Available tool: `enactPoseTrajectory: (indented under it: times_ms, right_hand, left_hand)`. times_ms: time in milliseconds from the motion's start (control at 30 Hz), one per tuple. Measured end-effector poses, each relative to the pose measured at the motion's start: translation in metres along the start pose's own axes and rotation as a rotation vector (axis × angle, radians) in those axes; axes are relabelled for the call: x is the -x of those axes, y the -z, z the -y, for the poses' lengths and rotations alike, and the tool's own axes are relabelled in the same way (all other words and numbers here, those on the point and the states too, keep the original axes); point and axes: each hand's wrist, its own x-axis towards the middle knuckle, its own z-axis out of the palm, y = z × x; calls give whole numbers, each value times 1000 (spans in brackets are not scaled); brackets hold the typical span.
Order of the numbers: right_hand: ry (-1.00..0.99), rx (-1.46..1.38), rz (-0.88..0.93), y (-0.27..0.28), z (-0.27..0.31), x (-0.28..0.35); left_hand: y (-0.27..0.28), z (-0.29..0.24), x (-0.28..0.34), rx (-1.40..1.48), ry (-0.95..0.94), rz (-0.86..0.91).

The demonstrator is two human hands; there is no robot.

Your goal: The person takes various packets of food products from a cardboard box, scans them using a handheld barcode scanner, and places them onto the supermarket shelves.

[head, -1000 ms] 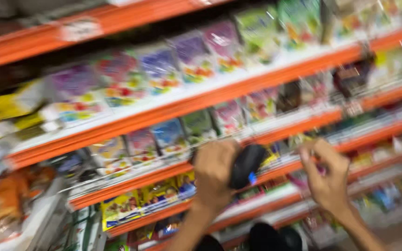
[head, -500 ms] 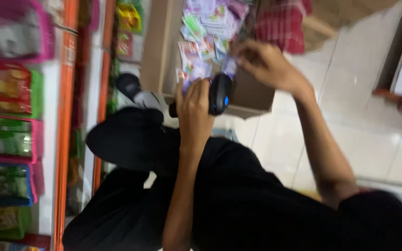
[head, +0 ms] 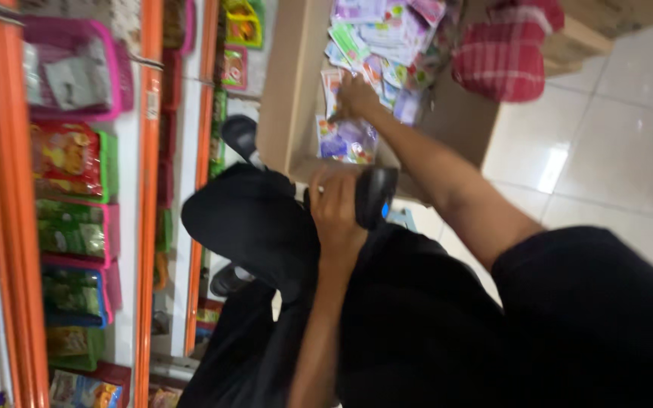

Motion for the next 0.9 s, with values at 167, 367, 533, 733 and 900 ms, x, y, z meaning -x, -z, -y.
enactPoseTrajectory:
  times_ms: [167,367,533,733,900]
  right_hand:
    - [-237,-470,-366,-12,16,20]
    - [41,-215,-160,-14,1,18]
    - [90,-110,-181,-48,-15,5]
    - [140,-18,-4,-6,-27,13]
    - [413,-186,-285,98,2,141]
  left_hand:
    - [-3,-2,0,73,24,-11]
    - [1,-3,-5,89,31,-86]
    - [1,4,10,113,-33,-85]
    - [1,-4,14,154,38,-114]
    - [31,-31,38,615,262,-280]
